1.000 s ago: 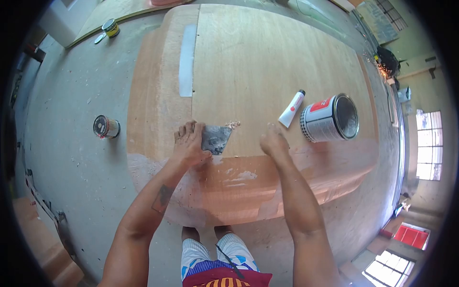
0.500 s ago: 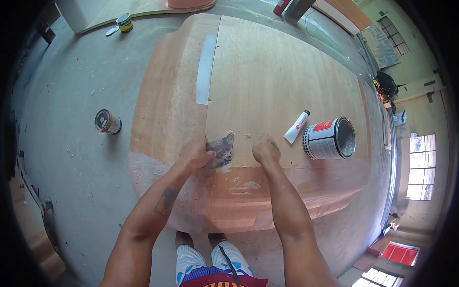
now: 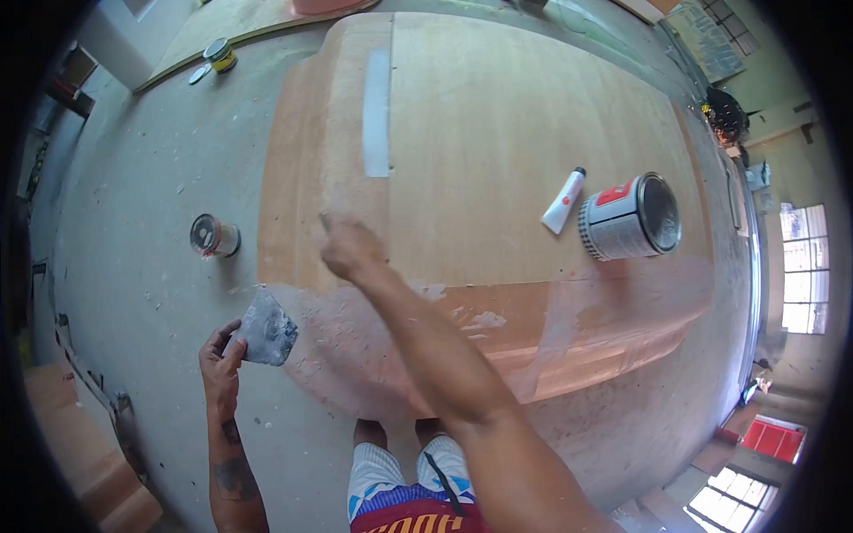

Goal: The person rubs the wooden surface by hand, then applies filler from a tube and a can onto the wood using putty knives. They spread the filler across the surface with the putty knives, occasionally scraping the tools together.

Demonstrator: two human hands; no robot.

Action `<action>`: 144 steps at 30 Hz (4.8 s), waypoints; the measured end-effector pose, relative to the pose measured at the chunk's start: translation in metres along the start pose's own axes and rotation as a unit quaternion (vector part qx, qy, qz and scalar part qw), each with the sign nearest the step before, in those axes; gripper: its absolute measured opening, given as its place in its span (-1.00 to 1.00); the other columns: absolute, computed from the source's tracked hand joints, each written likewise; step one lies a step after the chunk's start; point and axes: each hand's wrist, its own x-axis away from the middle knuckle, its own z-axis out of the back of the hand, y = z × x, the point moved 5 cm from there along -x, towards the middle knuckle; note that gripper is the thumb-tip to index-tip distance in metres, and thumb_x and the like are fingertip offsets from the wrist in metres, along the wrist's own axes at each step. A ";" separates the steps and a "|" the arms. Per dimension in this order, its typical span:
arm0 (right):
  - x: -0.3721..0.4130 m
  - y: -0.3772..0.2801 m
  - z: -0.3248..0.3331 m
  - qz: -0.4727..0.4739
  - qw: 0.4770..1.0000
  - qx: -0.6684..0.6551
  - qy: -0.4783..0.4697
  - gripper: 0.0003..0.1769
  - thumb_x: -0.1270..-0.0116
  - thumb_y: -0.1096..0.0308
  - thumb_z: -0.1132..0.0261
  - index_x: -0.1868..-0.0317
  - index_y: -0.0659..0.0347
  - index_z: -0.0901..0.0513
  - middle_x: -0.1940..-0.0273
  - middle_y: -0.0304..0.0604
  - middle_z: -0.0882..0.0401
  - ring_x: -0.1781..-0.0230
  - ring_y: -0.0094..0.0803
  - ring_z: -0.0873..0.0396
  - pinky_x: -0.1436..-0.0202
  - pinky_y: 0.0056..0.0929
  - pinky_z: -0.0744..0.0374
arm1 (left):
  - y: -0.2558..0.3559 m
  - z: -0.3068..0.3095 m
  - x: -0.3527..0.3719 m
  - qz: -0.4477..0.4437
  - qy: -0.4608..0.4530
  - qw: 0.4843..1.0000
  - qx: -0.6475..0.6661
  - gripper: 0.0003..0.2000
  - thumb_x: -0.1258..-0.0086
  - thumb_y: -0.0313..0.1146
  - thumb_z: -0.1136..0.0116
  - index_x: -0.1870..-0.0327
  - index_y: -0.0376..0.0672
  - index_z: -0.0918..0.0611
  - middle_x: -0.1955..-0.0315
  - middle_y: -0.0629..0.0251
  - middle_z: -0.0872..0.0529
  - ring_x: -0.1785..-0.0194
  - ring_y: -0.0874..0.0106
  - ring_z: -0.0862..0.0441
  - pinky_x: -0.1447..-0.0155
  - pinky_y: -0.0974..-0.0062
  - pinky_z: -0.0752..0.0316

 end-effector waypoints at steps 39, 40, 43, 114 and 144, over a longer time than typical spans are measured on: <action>0.048 0.056 0.022 -0.069 0.982 0.095 0.147 -0.43 -0.52 0.32 -0.06 -0.52 0.14 -0.44 -0.35 0.16 -0.54 -0.28 0.11 -0.60 -0.41 0.05 -0.53 | -0.002 -0.040 0.065 -0.003 0.106 0.953 0.283 -0.46 -0.78 0.02 0.05 -0.23 -0.41 -0.64 -0.08 0.12 -0.79 -0.11 0.31 -0.78 -0.20 0.29 -0.69; 0.026 0.060 0.011 -0.082 0.978 0.120 0.151 -0.42 -0.51 0.34 -0.08 -0.52 0.13 -0.44 -0.36 0.14 -0.53 -0.27 0.10 -0.60 -0.40 0.05 -0.53 | -0.005 -0.045 0.067 0.006 0.105 0.951 0.290 -0.44 -0.79 0.04 0.07 -0.23 -0.40 -0.63 -0.09 0.11 -0.79 -0.11 0.30 -0.78 -0.21 0.28 -0.69; 0.007 0.014 -0.036 -0.050 0.965 0.239 0.091 -0.37 -0.44 0.41 -0.12 -0.53 0.17 -0.44 -0.39 0.15 -0.51 -0.32 0.07 -0.59 -0.41 -0.01 -0.54 | -0.013 -0.061 0.068 0.010 0.096 0.948 0.302 -0.43 -0.78 0.07 0.07 -0.23 -0.40 -0.63 -0.09 0.11 -0.79 -0.12 0.30 -0.78 -0.21 0.28 -0.69; 0.229 0.162 0.037 0.074 0.986 0.129 0.071 -0.44 -0.24 0.44 -0.40 -0.29 0.05 -0.68 -0.03 -0.07 -0.75 0.01 -0.01 -0.71 -0.06 -0.06 -0.67 | -0.040 -0.326 0.060 0.237 -0.287 0.916 0.152 -0.77 -0.49 -0.52 -0.19 -0.09 -0.34 -0.70 0.14 0.31 -0.79 0.19 0.48 -0.77 0.18 0.44 -0.70; 0.255 0.169 0.101 -0.041 0.991 0.013 0.125 -0.46 -0.39 0.51 -0.24 -0.39 0.11 -0.63 -0.17 0.13 -0.70 -0.20 0.12 -0.66 -0.25 0.00 -0.64 | 0.029 -0.328 -0.003 -0.459 -0.063 0.769 -0.440 -0.42 -0.20 -0.43 -0.48 -0.33 0.00 -0.71 -0.31 0.20 -0.66 -0.33 0.11 -0.60 -0.39 0.12 -0.41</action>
